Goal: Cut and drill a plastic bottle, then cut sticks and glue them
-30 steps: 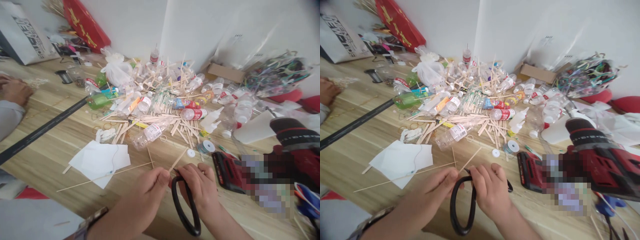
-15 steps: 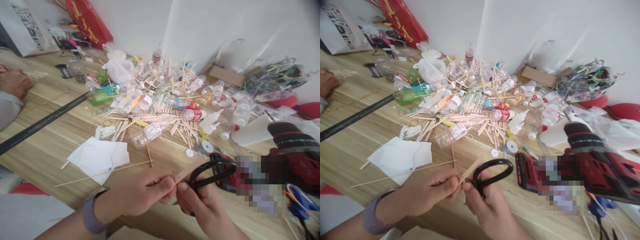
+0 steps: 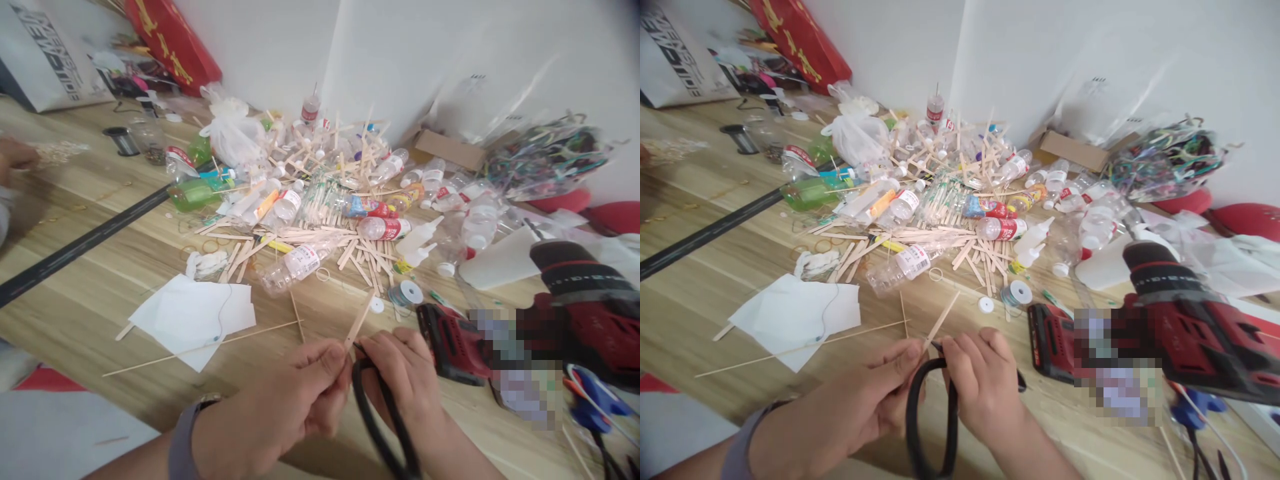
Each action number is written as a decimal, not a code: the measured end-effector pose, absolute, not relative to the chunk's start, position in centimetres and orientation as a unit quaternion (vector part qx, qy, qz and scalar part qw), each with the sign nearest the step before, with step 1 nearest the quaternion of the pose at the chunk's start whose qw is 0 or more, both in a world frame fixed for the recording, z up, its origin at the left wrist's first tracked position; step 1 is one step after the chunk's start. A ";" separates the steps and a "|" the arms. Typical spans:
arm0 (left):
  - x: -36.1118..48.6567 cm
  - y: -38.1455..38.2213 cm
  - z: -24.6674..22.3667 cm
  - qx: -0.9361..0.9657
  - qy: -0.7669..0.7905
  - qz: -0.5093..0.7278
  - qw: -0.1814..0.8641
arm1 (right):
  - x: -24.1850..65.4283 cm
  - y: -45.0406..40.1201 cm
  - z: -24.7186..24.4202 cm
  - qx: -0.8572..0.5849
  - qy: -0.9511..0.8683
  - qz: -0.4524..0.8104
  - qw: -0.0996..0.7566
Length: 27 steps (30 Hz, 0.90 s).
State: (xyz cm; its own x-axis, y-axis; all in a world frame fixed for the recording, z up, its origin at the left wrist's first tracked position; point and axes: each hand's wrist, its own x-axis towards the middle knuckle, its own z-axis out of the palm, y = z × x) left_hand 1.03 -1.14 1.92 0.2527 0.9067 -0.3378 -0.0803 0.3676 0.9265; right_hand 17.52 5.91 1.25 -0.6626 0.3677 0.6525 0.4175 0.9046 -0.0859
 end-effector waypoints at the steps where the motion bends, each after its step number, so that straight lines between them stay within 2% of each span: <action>1: 0.8 -1.0 1.9 0.455 0.497 0.374 0.638 | 17.3 5.7 1.2 -0.245 -0.901 0.048 0.355; 4: 0.2 -0.7 2.0 0.516 0.518 0.386 0.563 | 16.4 4.7 1.2 -0.332 -0.795 0.398 0.315; 5: 0.1 -0.6 2.0 0.510 0.512 0.394 0.568 | 16.2 4.3 1.1 -0.338 -0.745 0.495 0.294; 7: 0.0 -0.4 2.2 0.443 0.461 0.440 0.630 | 16.2 3.6 0.8 -0.338 -0.687 0.576 0.285; 9: -0.2 -0.2 2.4 0.340 0.403 0.514 0.676 | 16.5 3.2 0.4 -0.324 -0.749 0.471 0.335; 11: -0.6 0.0 2.7 0.292 0.408 0.567 0.653 | 17.0 3.2 0.2 -0.284 -0.842 0.284 0.360; 13: -1.0 -0.1 2.9 0.339 0.469 0.538 0.613 | 17.4 3.5 0.3 -0.273 -0.880 0.164 0.353; 17: -0.8 -0.8 3.2 0.462 0.545 0.408 0.568 | 17.6 4.3 1.4 -0.288 -0.898 0.076 0.323; 22: 0.0 -1.2 3.2 0.544 0.601 0.372 0.452 | 17.5 4.9 2.6 -0.229 -0.928 -0.073 0.283; 27: 0.2 -1.2 3.1 0.565 0.648 0.302 0.412 | 17.8 4.9 2.7 -0.221 -0.934 -0.159 0.231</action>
State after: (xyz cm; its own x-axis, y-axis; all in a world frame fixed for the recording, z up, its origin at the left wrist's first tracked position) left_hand 0.16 -1.22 3.06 -0.0213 0.9811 -0.1926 0.4839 0.1787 0.8567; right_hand 17.75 4.91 2.72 -0.7952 0.3404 0.5018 0.4870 0.8515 0.1942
